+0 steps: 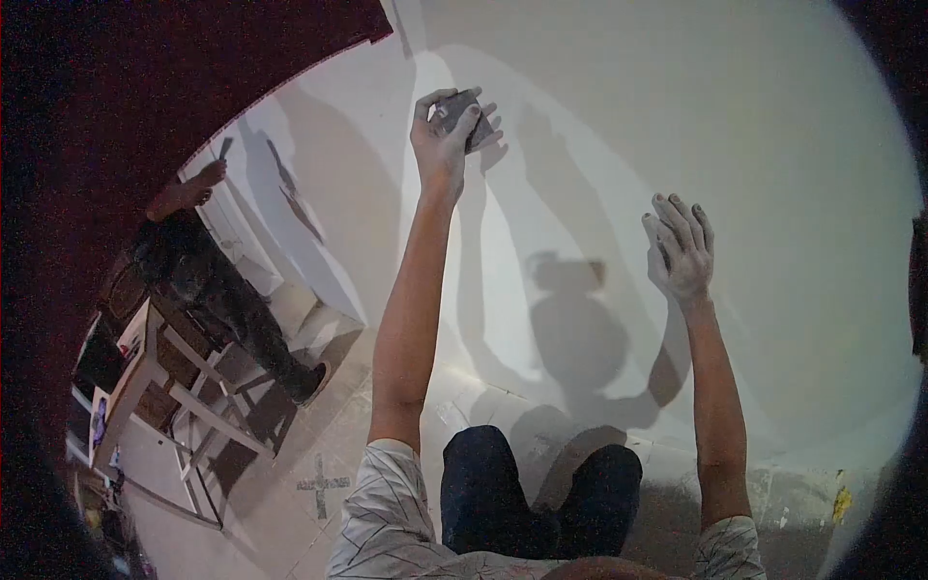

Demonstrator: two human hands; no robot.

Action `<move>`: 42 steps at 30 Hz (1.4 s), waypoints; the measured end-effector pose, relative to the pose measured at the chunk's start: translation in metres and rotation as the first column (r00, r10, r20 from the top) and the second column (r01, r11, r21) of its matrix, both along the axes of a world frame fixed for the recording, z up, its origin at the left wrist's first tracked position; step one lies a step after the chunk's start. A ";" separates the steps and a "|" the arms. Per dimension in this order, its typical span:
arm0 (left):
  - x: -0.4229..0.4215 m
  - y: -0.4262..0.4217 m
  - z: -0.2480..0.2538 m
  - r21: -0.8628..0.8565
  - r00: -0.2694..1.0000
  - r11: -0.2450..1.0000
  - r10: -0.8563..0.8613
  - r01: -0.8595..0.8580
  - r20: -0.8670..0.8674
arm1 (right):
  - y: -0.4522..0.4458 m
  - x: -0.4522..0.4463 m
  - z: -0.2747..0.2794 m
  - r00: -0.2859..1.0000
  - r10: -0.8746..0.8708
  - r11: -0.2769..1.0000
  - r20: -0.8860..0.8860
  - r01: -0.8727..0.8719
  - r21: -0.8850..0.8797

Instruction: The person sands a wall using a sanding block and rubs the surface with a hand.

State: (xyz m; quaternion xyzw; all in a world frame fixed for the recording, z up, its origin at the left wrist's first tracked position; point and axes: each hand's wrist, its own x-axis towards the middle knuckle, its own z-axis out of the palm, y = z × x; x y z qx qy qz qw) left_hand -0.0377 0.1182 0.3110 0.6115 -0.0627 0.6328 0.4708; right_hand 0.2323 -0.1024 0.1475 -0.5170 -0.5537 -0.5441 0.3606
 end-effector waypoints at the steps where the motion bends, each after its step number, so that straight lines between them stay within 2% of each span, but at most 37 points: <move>1: -0.005 -0.005 -0.004 -0.004 0.999 0.999 0.032 -0.032 -0.024 | 0.001 0.001 -0.001 1.000 0.004 1.000 0.007 -0.004 0.014; 6: -0.039 -0.052 -0.030 0.046 0.982 0.990 0.140 -0.136 -0.125 | -0.002 -0.003 -0.001 1.000 -0.016 1.000 -0.004 0.016 -0.009; 8: -0.052 -0.067 -0.046 0.110 0.955 0.968 0.240 -0.224 -0.173 | -0.003 -0.006 0.000 1.000 -0.011 1.000 -0.009 0.011 -0.006; 10: -0.061 -0.076 -0.067 0.066 0.966 0.975 0.220 -0.213 -0.139 | -0.004 -0.007 0.001 1.000 -0.011 1.000 -0.024 0.010 -0.019; 12: -0.069 -0.084 -0.084 -0.120 0.984 0.983 0.121 -0.137 -0.129 | -0.004 -0.008 0.001 1.000 0.022 1.000 0.003 -0.022 0.011; 13: -0.071 -0.084 -0.092 -0.147 0.982 0.979 0.117 -0.139 -0.150 | -0.004 -0.005 0.000 1.000 0.019 1.000 0.013 -0.019 0.005; 18: -0.071 -0.063 -0.117 -0.214 0.967 0.956 0.160 -0.202 -0.200 | -0.002 -0.002 0.003 0.999 0.028 0.999 0.045 -0.029 0.019; 20: -0.069 -0.061 -0.122 -0.271 0.978 0.945 0.143 -0.181 -0.155 | -0.001 -0.003 0.002 0.998 0.050 0.998 0.041 -0.051 0.021; 21: -0.065 -0.054 -0.128 -0.213 0.987 0.966 0.131 -0.147 -0.088 | -0.001 0.001 0.000 0.998 0.042 0.999 0.051 -0.043 0.021; 22: -0.061 -0.053 -0.130 -0.222 0.983 0.959 0.162 -0.177 -0.083 | -0.001 0.003 -0.003 0.997 0.041 0.999 0.061 -0.043 0.019; 24: -0.061 -0.051 -0.130 -0.225 0.996 0.972 0.057 -0.070 -0.062 | -0.001 0.003 -0.002 0.995 0.085 0.996 0.044 -0.084 -0.021; 25: -0.063 -0.054 -0.128 -0.235 0.994 0.967 0.089 -0.101 -0.061 | 0.001 0.008 -0.003 0.994 0.076 0.997 0.073 -0.076 -0.003; 27: -0.067 -0.063 -0.114 -0.217 0.990 0.975 0.015 -0.045 -0.138 | 0.006 0.017 -0.005 0.990 0.093 0.995 0.105 -0.097 0.025; 28: -0.069 -0.067 -0.110 -0.221 0.990 0.974 0.027 -0.057 -0.138 | 0.005 0.012 -0.005 0.989 0.106 0.994 0.105 -0.109 0.021; 30: -0.068 -0.073 -0.098 -0.121 0.989 0.991 0.043 -0.060 -0.142 | 0.001 0.003 -0.002 0.993 0.103 0.994 0.063 -0.105 0.038; 32: -0.064 -0.071 -0.091 -0.124 0.993 0.991 0.042 -0.056 -0.111 | 0.000 0.008 -0.005 0.992 0.112 0.993 0.066 -0.114 0.024; 34: -0.064 -0.069 -0.081 -0.159 0.981 0.981 0.082 -0.110 -0.176 | 0.002 0.015 -0.005 0.989 0.127 0.991 0.077 -0.129 0.020; 38: -0.062 -0.073 -0.076 -0.179 0.974 0.970 0.131 -0.165 -0.186 | 0.004 0.010 -0.006 0.990 0.110 0.994 0.090 -0.112 0.018; 42: -0.058 -0.070 -0.084 -0.178 0.989 0.979 0.074 -0.097 -0.130 | 0.003 0.005 -0.002 0.990 0.109 0.993 0.087 -0.112 0.032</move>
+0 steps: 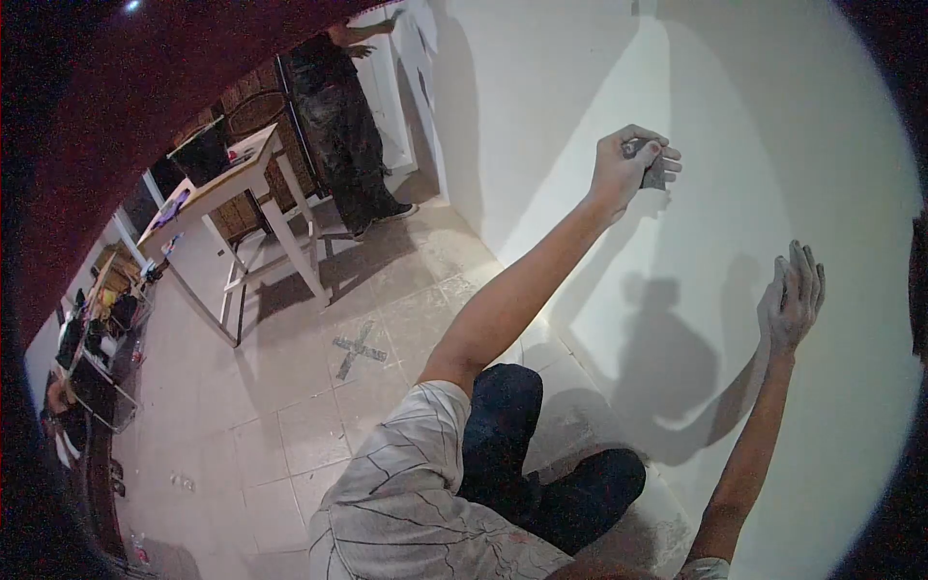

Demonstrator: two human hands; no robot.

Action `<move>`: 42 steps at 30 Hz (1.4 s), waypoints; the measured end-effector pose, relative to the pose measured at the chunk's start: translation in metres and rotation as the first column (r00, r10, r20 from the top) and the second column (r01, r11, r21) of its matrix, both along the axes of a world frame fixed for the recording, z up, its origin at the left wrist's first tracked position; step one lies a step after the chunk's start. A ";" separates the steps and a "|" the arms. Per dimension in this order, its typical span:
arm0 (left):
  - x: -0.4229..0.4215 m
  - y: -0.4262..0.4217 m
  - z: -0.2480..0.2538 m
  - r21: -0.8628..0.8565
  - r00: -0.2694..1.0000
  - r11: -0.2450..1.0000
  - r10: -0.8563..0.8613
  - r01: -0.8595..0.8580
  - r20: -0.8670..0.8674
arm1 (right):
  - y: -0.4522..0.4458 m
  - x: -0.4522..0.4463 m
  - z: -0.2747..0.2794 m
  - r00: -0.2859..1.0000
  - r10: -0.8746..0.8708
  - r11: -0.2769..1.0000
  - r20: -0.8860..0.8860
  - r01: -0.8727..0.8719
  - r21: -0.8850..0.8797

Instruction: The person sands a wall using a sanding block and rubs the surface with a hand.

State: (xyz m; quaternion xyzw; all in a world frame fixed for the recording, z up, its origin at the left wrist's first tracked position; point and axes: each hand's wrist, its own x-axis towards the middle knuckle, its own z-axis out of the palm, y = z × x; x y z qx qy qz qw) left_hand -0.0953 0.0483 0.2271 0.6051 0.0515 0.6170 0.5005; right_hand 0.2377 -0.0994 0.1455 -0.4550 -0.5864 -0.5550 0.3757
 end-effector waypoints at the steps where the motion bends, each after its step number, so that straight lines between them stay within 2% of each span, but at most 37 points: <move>1: 0.002 0.002 -0.003 -0.059 0.999 0.997 -0.051 0.052 0.021 | 0.000 0.002 0.000 1.000 0.006 1.000 0.002 -0.006 0.001; 3: 0.003 0.006 -0.012 -0.121 0.995 0.988 -0.091 0.096 0.045 | 0.000 0.004 -0.002 0.999 -0.018 1.000 -0.028 0.017 -0.017; 5: 0.004 0.013 -0.021 -0.259 0.987 0.955 -0.123 0.146 0.102 | 0.000 0.003 -0.002 1.000 -0.003 1.000 -0.012 0.003 -0.012; 9: 0.020 0.064 -0.044 -0.371 0.981 0.920 -0.061 0.127 0.185 | 0.000 0.008 -0.003 1.000 0.028 1.000 -0.001 -0.028 -0.009; 11: 0.027 0.083 -0.041 -0.472 0.985 0.880 0.115 -0.042 0.127 | 0.003 0.008 -0.005 0.999 0.033 0.999 -0.011 -0.033 -0.007; 12: 0.031 0.088 -0.033 -0.464 0.986 0.885 0.107 -0.037 0.126 | 0.002 0.008 -0.004 0.999 0.029 1.000 -0.017 -0.029 -0.004; 14: 0.039 0.078 -0.001 -0.232 0.977 0.956 0.202 -0.181 0.068 | -0.005 0.002 -0.001 0.999 0.037 0.999 -0.022 -0.037 0.003; 15: 0.044 0.069 0.021 -0.136 0.971 0.969 0.219 -0.205 0.098 | -0.005 -0.001 0.002 0.998 0.057 0.998 -0.022 -0.056 0.009; 17: 0.067 0.070 0.071 0.127 0.890 0.895 0.393 -0.428 0.231 | 0.002 0.000 -0.001 0.998 0.035 0.998 -0.058 -0.033 0.048; 19: 0.092 0.096 0.122 0.308 0.714 0.657 0.536 -0.688 0.450 | 0.001 -0.001 -0.003 0.997 0.015 1.000 -0.079 -0.013 0.026; 20: 0.106 0.121 0.149 0.380 0.575 0.432 0.597 -0.818 0.559 | -0.001 -0.006 0.000 0.997 0.037 0.999 -0.064 -0.034 0.038; 22: 0.127 0.151 0.175 0.396 0.430 0.199 0.610 -0.896 0.666 | 0.000 -0.008 0.004 0.999 0.037 0.999 -0.037 -0.036 0.036; 24: 0.140 0.148 0.179 0.584 0.618 0.382 0.736 -0.716 0.277 | -0.002 -0.006 0.002 0.999 0.019 1.000 -0.051 -0.018 0.015; 25: 0.154 0.155 0.173 0.547 0.581 0.368 0.762 -0.752 0.286 | 0.003 -0.006 0.000 0.997 0.029 0.999 -0.075 -0.027 0.033; 27: 0.193 0.214 0.165 0.355 0.356 0.241 0.883 -0.903 0.307 | 0.000 -0.005 0.000 0.994 0.049 0.999 -0.096 -0.050 -0.008; 28: 0.224 0.269 0.159 0.236 0.229 0.185 0.957 -0.954 0.177 | 0.000 0.000 -0.001 0.992 0.079 0.997 -0.100 -0.079 0.002; 29: 0.179 0.194 0.156 0.366 0.387 0.261 0.860 -0.893 0.333 | 0.001 0.003 -0.003 0.989 0.107 0.994 -0.099 -0.107 0.012; 30: 0.145 0.135 0.156 0.523 0.665 0.449 0.655 -0.725 0.359 | 0.001 0.007 -0.007 0.994 0.050 0.999 -0.096 -0.051 -0.003; 31: 0.140 0.131 0.155 0.590 0.599 0.274 0.648 -0.760 0.471 | -0.002 0.004 -0.004 0.994 0.021 1.000 -0.105 -0.022 -0.010; 32: 0.136 0.131 0.157 0.607 0.552 0.244 0.738 -0.756 0.389 | -0.004 0.001 -0.002 0.993 0.007 1.000 -0.114 -0.009 -0.022; 35: 0.127 0.129 0.157 0.692 0.586 0.213 0.726 -0.690 0.360 | -0.003 -0.001 -0.002 0.993 -0.009 1.000 -0.117 0.009 -0.005; 37: 0.119 0.134 0.157 0.722 0.527 0.103 0.755 -0.685 0.392 | 0.001 -0.005 -0.001 0.993 -0.014 1.000 -0.120 0.014 0.002; 38: 0.119 0.136 0.156 0.722 0.523 0.100 0.757 -0.685 0.391 | 0.003 -0.004 0.000 0.993 -0.018 1.000 -0.119 0.019 0.005; 40: 0.124 0.136 0.156 0.694 0.369 -0.072 0.805 -0.716 0.464 | 0.004 -0.002 -0.002 0.993 -0.011 1.000 -0.115 0.014 0.020; 42: 0.124 0.135 0.159 0.696 0.360 -0.096 0.801 -0.711 0.478 | 0.000 -0.003 -0.003 0.993 -0.012 0.999 -0.113 0.015 0.033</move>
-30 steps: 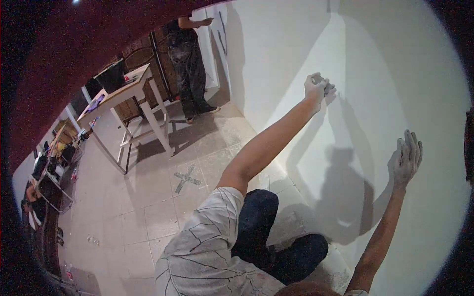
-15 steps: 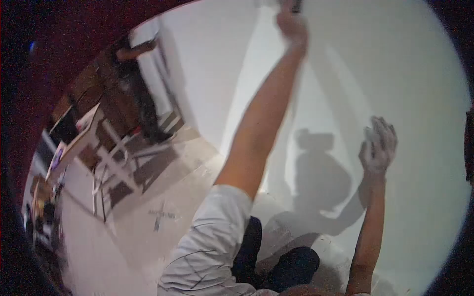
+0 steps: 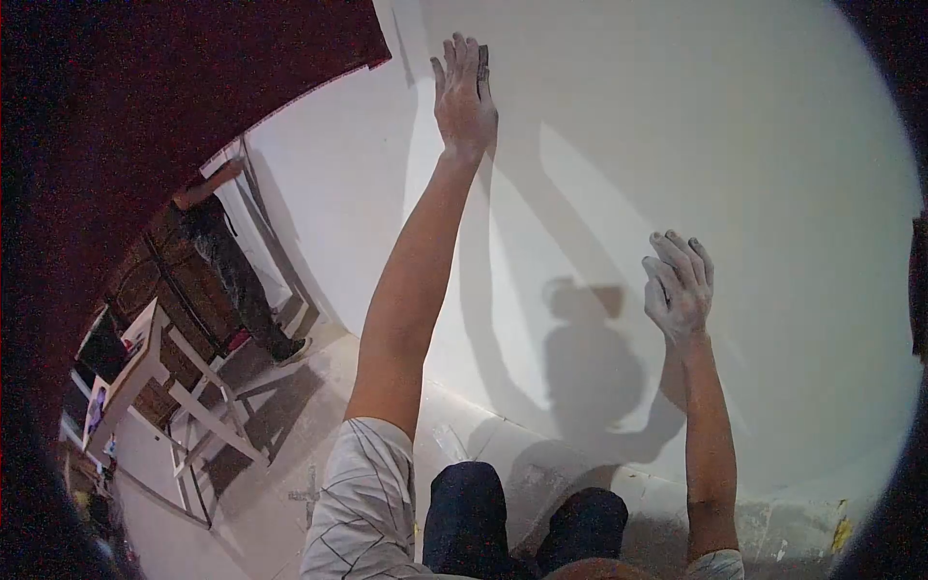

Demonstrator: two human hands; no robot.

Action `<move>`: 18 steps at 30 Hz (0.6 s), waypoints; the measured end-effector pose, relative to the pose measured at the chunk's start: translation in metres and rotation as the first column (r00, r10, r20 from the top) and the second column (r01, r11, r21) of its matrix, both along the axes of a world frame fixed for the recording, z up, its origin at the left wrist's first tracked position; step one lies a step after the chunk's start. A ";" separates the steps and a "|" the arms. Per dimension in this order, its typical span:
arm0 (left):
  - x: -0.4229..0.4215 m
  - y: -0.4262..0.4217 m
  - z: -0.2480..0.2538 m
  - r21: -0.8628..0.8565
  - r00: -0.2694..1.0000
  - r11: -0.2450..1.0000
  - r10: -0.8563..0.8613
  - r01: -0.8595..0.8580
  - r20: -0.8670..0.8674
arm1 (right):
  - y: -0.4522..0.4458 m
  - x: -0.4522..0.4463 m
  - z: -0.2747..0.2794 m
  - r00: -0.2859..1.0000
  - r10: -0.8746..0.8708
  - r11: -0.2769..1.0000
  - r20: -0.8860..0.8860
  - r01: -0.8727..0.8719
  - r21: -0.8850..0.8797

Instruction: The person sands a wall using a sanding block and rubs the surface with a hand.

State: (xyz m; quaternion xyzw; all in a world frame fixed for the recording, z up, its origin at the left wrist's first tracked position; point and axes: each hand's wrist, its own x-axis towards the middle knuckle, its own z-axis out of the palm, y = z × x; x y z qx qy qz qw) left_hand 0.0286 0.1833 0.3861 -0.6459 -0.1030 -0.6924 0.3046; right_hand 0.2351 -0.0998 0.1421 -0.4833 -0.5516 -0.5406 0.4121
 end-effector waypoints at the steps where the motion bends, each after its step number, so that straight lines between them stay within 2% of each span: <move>1: 0.000 -0.010 0.001 0.020 1.000 1.000 0.010 -0.010 -0.008 | -0.003 0.001 -0.002 1.000 0.006 1.000 -0.002 -0.006 0.009; 2: -0.001 -0.018 0.001 0.020 1.000 1.000 0.008 -0.008 -0.004 | -0.004 0.001 -0.002 1.000 0.012 1.000 -0.001 -0.012 0.013; 3: -0.002 -0.023 -0.001 -0.164 0.990 0.979 -0.133 0.124 -0.044 | -0.004 0.000 -0.002 1.000 0.010 1.000 0.003 -0.010 0.009; 4: -0.003 -0.025 -0.002 -0.344 0.959 0.907 -0.278 0.243 -0.056 | -0.003 0.000 -0.002 1.000 0.010 1.000 0.000 -0.010 0.012; 5: -0.002 -0.019 -0.003 -0.345 0.958 0.906 -0.280 0.245 -0.054 | -0.002 0.000 -0.001 1.000 0.009 1.000 -0.005 -0.009 0.017; 7: -0.004 -0.010 0.000 -0.183 0.985 0.974 -0.152 0.134 -0.087 | 0.001 -0.001 0.001 1.000 -0.003 1.000 0.002 0.003 0.014; 10: -0.002 -0.004 0.001 -0.139 0.979 0.976 -0.183 0.170 -0.086 | 0.002 -0.002 0.000 0.999 -0.039 0.999 0.002 0.039 0.004; 13: 0.001 -0.012 -0.002 -0.236 0.968 0.943 -0.249 0.234 -0.038 | 0.001 -0.003 0.001 0.999 -0.054 0.999 0.003 0.054 0.001; 18: 0.002 -0.014 -0.006 -0.212 0.953 0.934 -0.302 0.288 -0.034 | 0.000 -0.003 0.001 0.998 -0.068 0.997 -0.005 0.068 -0.025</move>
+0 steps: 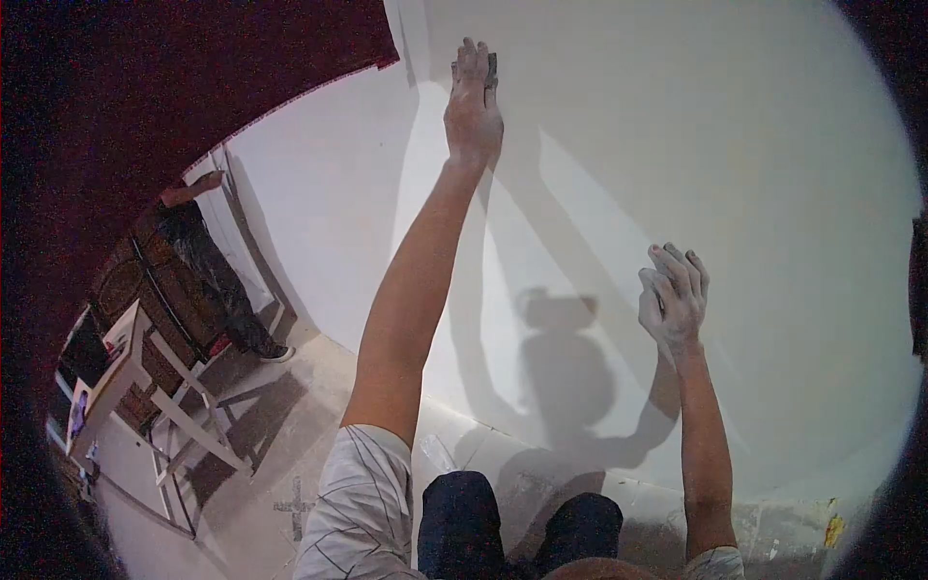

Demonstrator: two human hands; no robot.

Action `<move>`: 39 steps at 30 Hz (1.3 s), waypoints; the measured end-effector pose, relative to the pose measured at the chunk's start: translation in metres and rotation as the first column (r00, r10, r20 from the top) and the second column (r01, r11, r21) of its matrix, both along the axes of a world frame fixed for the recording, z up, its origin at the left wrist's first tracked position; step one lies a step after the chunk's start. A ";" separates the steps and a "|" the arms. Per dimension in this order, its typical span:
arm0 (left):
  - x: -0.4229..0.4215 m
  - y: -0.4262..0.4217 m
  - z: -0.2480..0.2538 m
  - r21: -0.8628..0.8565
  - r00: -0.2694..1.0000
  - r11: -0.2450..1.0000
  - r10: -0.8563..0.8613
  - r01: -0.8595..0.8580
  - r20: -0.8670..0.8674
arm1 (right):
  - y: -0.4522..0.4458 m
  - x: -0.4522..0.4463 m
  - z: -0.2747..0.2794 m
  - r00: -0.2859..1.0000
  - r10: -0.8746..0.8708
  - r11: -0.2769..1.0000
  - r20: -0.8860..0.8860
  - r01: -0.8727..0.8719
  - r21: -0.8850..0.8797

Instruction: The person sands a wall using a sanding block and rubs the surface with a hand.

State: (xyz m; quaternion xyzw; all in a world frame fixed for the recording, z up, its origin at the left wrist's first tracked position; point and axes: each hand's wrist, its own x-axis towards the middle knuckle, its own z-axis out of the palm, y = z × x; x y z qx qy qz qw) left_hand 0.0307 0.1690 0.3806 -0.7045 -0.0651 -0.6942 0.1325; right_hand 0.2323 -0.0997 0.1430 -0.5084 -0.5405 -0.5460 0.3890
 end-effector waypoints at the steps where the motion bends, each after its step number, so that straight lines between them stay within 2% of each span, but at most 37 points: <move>1: 0.001 -0.003 -0.005 -0.014 0.999 0.999 -0.030 0.030 0.015 | -0.001 -0.001 0.002 1.000 0.009 1.000 0.003 -0.009 -0.002; 4: 0.009 -0.015 -0.065 -0.112 1.000 0.994 0.005 -0.006 -0.006 | -0.002 0.001 -0.002 1.000 0.021 1.000 0.001 -0.021 -0.011; 7: 0.009 -0.025 -0.097 -0.114 0.999 0.993 0.029 -0.032 -0.030 | -0.001 0.002 -0.001 1.000 0.021 1.000 0.000 -0.021 -0.006; 8: 0.011 -0.025 -0.091 -0.115 0.999 0.993 0.023 -0.027 -0.032 | -0.002 0.002 -0.001 1.000 0.024 1.000 0.001 -0.024 -0.014; 10: 0.019 -0.019 -0.059 -0.161 0.994 0.987 -0.005 0.023 0.109 | -0.003 0.001 -0.002 1.000 0.020 1.000 0.004 -0.020 -0.011; 11: 0.024 -0.011 -0.032 -0.133 0.963 0.971 -0.170 0.201 0.211 | 0.000 0.002 -0.001 1.000 0.023 1.000 0.004 -0.023 0.005; 12: 0.030 0.002 0.002 -0.100 0.923 0.947 -0.268 0.305 0.277 | 0.001 0.001 0.000 1.000 0.026 1.000 0.007 -0.026 0.001; 14: 0.039 0.026 0.061 -0.020 0.840 0.899 -0.400 0.437 0.367 | 0.001 0.000 -0.001 1.000 -0.013 1.000 -0.008 0.013 0.011; 15: 0.040 0.026 0.074 -0.031 0.842 0.900 -0.393 0.434 0.371 | 0.000 -0.001 -0.002 1.000 -0.010 1.000 -0.009 0.010 0.000; 16: 0.042 0.022 0.086 -0.083 0.888 0.971 -0.169 0.225 0.427 | 0.000 0.000 -0.001 1.000 -0.018 1.000 -0.009 0.018 0.010; 17: 0.040 0.018 0.087 -0.146 0.883 0.989 0.067 0.002 0.464 | 0.000 -0.002 0.000 1.000 -0.021 1.000 -0.011 0.021 0.021; 19: 0.028 0.003 0.034 -0.274 0.989 0.959 -0.029 0.068 0.146 | -0.002 -0.011 0.004 1.000 0.021 0.999 -0.016 -0.020 0.027; 20: 0.030 -0.001 -0.003 -0.114 0.983 0.986 -0.106 0.124 0.152 | -0.001 -0.012 0.006 0.999 0.041 0.998 -0.011 -0.040 0.055; 21: 0.024 -0.012 -0.038 0.014 1.000 1.000 0.013 -0.014 0.028 | 0.002 -0.003 0.003 0.999 0.027 0.998 0.036 -0.028 0.054; 22: 0.020 -0.022 -0.076 -0.020 0.992 0.996 -0.090 0.088 -0.089 | 0.003 -0.001 0.003 0.999 0.029 0.997 0.031 -0.031 0.064; 23: 0.013 -0.029 -0.106 0.026 0.981 0.999 -0.024 0.029 -0.192 | 0.001 0.000 0.003 0.999 0.028 0.999 0.025 -0.029 0.046; 24: 0.006 -0.023 -0.109 0.026 0.980 0.999 -0.024 0.030 -0.196 | 0.001 0.000 0.001 0.999 0.026 0.999 0.019 -0.027 0.025; 26: -0.025 -0.010 -0.110 0.285 0.884 0.953 0.046 0.100 -0.464 | -0.001 -0.004 0.002 0.999 0.034 0.999 0.011 -0.034 0.021; 27: -0.032 0.007 -0.092 0.410 0.862 0.908 0.135 0.090 -0.488 | -0.002 -0.004 0.003 0.999 0.043 0.999 0.009 -0.043 0.021; 29: -0.031 0.048 -0.047 0.492 0.870 0.870 0.269 -0.036 -0.412 | 0.000 -0.002 0.002 1.000 0.025 0.999 0.016 -0.025 0.021; 30: -0.031 0.049 -0.028 0.342 0.942 0.924 0.253 -0.168 -0.221 | 0.001 -0.001 0.001 1.000 0.012 1.000 0.016 -0.012 0.021; 31: -0.030 0.052 -0.005 0.077 0.983 0.985 0.160 -0.154 -0.092 | 0.000 -0.003 0.001 1.000 0.011 1.000 0.014 -0.011 0.021; 32: -0.046 0.018 0.025 -0.450 0.973 0.883 0.031 -0.135 -0.231 | -0.001 -0.005 0.001 1.000 0.013 0.999 0.003 -0.013 0.030; 33: -0.030 0.059 0.038 -0.196 0.999 0.980 -0.024 0.033 0.048 | 0.000 -0.007 0.003 1.000 0.023 0.999 -0.002 -0.023 0.037; 34: -0.017 0.075 0.038 -0.166 0.978 0.983 -0.036 0.071 0.205 | 0.001 -0.004 0.004 0.999 0.043 0.999 0.010 -0.043 0.029; 35: 0.004 0.071 0.022 -0.140 0.961 0.988 -0.019 0.059 0.276 | 0.002 0.000 0.004 0.998 0.048 0.998 0.036 -0.049 0.043; 37: 0.032 0.057 -0.036 -0.055 0.976 0.998 0.021 -0.009 0.216 | 0.001 0.006 -0.002 0.997 0.052 0.998 0.060 -0.053 0.016; 38: 0.029 0.030 -0.074 -0.003 0.998 1.000 0.031 -0.030 0.060 | 0.003 0.009 -0.003 0.993 0.095 0.995 0.064 -0.095 0.004; 39: 0.026 0.002 -0.112 0.050 0.994 0.998 0.035 -0.030 -0.099 | 0.003 0.012 -0.004 0.996 0.053 0.999 0.074 -0.054 0.001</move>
